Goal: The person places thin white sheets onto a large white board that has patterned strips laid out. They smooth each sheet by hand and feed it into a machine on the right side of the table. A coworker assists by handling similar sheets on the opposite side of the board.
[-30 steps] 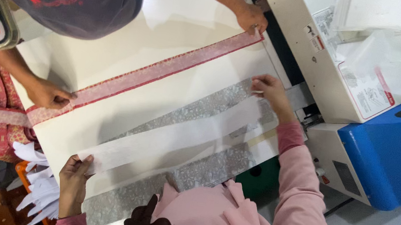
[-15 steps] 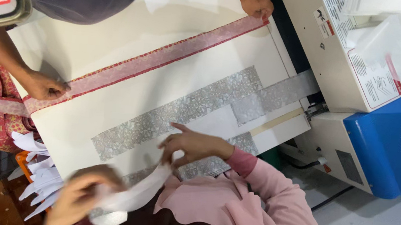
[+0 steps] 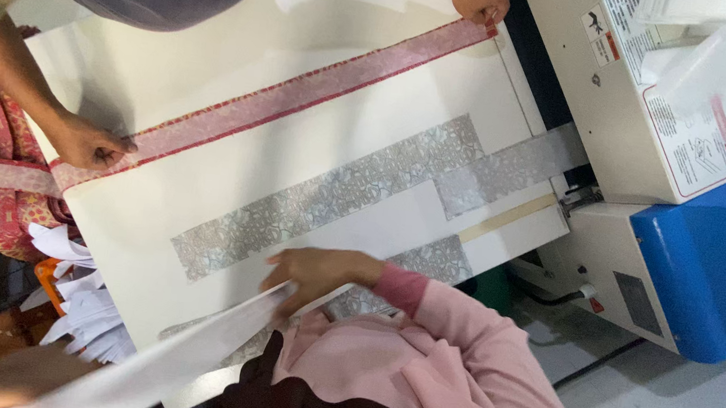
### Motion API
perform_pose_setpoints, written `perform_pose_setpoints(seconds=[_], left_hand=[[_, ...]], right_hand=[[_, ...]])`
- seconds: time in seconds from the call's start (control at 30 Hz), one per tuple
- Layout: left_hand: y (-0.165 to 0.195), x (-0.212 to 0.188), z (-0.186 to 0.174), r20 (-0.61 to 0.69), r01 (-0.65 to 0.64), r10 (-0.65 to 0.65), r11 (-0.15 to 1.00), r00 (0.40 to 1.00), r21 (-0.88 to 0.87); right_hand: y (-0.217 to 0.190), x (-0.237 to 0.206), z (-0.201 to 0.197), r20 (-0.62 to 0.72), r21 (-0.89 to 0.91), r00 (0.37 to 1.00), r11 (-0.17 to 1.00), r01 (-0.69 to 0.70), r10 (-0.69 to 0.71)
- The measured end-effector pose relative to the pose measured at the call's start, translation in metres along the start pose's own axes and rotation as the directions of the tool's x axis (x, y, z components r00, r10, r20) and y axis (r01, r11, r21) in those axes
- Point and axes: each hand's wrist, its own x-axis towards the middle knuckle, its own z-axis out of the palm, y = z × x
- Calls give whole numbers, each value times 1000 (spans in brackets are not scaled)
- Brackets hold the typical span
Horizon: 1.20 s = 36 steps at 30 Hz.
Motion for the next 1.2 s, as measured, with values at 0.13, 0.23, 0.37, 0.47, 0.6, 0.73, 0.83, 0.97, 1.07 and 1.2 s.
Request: perform_pose_setpoints(seconds=[0.13,0.23,0.37,0.47,0.6,0.73,0.83,0.97,1.07,1.2], left_hand=[[-18,-14,-51,-313,101,-68,991,947,90],[-53,-9,-62,-572,234,-164,971,804,51],[-107,2,-25,-686,351,-337,928,644,-126],[-144,13,18,-545,676,-521,727,657,119],[-190,34,62,-466,571,-602,789,648,-225],[-210,32,80,-558,667,-585,741,588,-75],[-216,30,82,-605,673,-508,737,614,65],[-217,34,84,-649,646,-401,739,647,188],[-211,41,90,-671,641,-384,746,634,180],[-202,46,90,-695,638,-370,752,617,166]], right_hand=[[45,-63,-27,-42,184,936,924,-335,348],[76,-128,-58,-272,134,846,889,-439,459],[108,-206,-103,-385,360,737,826,-434,555],[132,-244,-127,-541,426,485,721,-546,687],[171,-266,-140,-686,445,384,774,-450,618],[198,-260,-136,-734,522,261,766,-375,627],[200,-250,-134,-781,440,189,740,-509,595],[196,-234,-135,-842,365,79,670,-646,534],[188,-224,-136,-850,340,26,586,-736,526],[188,-217,-137,-841,351,-16,523,-776,541]])
